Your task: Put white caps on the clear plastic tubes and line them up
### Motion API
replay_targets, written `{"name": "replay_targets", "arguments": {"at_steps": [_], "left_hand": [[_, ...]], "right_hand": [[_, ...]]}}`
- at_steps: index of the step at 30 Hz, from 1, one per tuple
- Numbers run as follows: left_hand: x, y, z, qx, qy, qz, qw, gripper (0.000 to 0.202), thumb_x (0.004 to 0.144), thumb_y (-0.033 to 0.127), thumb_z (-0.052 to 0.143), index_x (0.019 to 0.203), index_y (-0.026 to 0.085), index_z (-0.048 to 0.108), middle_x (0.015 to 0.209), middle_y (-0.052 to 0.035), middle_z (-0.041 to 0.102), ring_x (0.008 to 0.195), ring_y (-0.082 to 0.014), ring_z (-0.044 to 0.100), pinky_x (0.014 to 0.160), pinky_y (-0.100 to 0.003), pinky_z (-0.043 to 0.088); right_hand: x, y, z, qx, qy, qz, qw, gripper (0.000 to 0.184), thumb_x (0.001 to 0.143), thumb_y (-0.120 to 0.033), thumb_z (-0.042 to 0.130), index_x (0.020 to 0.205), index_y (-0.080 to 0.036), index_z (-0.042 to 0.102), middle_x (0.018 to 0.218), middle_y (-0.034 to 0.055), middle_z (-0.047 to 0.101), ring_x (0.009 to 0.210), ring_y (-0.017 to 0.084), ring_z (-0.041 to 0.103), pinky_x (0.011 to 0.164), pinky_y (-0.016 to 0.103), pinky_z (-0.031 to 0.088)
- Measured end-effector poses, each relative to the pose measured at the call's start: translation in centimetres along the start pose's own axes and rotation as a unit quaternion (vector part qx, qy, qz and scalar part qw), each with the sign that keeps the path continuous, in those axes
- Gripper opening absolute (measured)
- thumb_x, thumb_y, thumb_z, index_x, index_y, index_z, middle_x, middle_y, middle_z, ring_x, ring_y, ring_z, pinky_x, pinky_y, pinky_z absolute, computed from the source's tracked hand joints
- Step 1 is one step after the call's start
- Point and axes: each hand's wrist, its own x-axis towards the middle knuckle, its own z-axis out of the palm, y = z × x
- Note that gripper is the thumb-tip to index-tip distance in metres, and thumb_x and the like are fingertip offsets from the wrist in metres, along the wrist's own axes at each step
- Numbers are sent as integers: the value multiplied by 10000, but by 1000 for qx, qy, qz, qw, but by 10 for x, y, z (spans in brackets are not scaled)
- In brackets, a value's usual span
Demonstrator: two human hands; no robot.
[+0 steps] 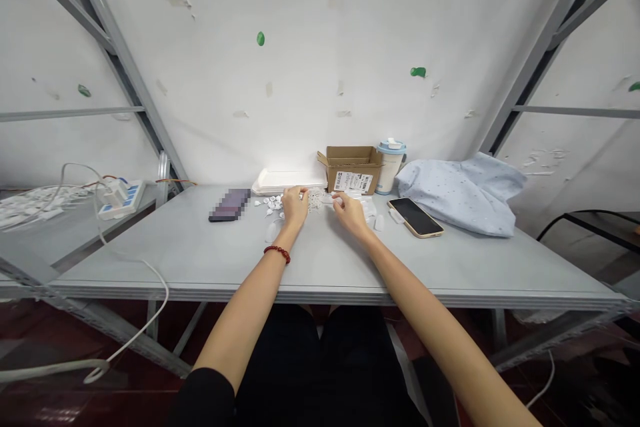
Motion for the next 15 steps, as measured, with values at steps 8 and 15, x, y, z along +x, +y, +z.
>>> {"name": "replay_targets", "arguments": {"at_steps": [8,15], "left_hand": [[3,-5,4,14,-16,19,1000,279,898,173,421,1046,178,658,1087,-85,658,1058,-230,523,938,-350,392],[5,-10,9,-5,-32,14,999,240,891,179,427,969,175,654,1039,-91,659,1040,-238,520,945,-374,381]], "right_hand": [[2,3,3,19,12,9,1000,326,827,-230,414,1086,-158,599,804,49,682,744,183,588,713,276,390],[3,6,6,46,26,10,999,271,770,-243,461,1000,-164,580,799,46,652,742,184,576,705,283,402]]}}
